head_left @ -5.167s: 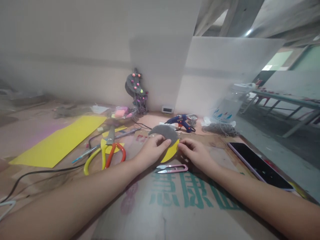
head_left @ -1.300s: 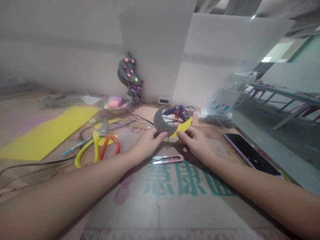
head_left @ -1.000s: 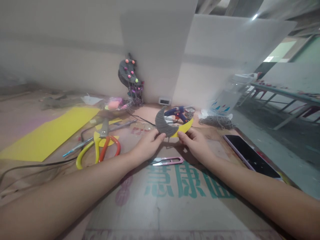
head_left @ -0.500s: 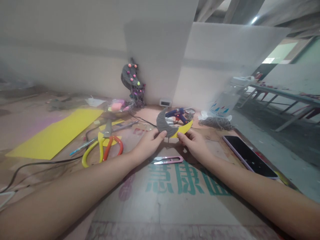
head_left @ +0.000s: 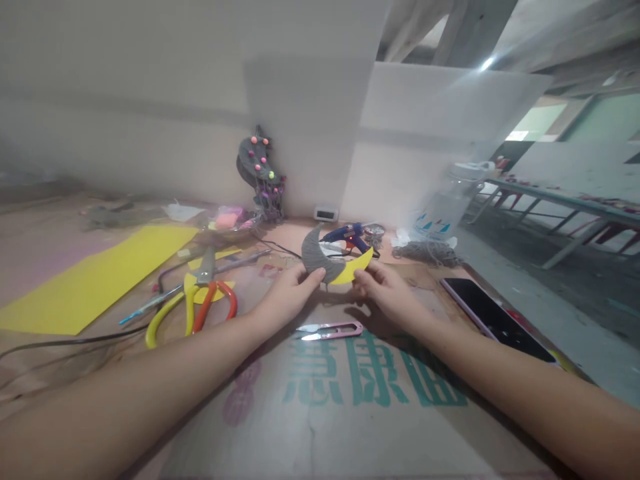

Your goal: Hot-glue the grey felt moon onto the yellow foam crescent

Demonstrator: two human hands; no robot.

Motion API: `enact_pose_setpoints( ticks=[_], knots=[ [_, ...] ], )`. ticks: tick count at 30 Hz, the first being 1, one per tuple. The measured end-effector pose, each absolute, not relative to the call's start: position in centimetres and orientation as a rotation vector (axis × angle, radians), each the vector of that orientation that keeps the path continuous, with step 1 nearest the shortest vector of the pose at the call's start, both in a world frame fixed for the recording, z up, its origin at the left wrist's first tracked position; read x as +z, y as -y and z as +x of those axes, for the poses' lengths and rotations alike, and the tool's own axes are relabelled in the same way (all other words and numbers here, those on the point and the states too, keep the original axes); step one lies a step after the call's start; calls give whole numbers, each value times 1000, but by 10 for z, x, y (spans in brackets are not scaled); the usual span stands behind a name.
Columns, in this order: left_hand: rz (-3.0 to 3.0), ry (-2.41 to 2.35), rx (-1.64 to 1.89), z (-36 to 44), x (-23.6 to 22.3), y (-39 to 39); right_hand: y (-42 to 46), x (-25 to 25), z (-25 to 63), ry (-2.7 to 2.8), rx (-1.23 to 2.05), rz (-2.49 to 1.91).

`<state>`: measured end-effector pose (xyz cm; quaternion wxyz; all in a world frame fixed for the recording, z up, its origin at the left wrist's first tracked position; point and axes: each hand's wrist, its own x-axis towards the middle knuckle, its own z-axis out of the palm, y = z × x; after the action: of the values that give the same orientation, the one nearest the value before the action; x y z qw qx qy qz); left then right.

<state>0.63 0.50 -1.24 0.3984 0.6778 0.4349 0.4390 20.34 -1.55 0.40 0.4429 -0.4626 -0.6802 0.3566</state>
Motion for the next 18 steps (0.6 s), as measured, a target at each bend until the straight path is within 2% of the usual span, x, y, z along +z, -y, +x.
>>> enact_pose_setpoints(
  ticks=[7,9,12,18],
  knots=[
    [1704,-1073,1121,5,-17,-9,-22,20,259,1729,272,-1412],
    [1702,-1056,1134,5,-17,-9,-34,15,272,1748,193,-1475],
    [1702,-1067,1129,6,-14,-7,-50,9,278,1811,230,-1497],
    [1706,-1064,1133,6,-11,-5,-86,5,255,1732,577,-1399]
  ],
)
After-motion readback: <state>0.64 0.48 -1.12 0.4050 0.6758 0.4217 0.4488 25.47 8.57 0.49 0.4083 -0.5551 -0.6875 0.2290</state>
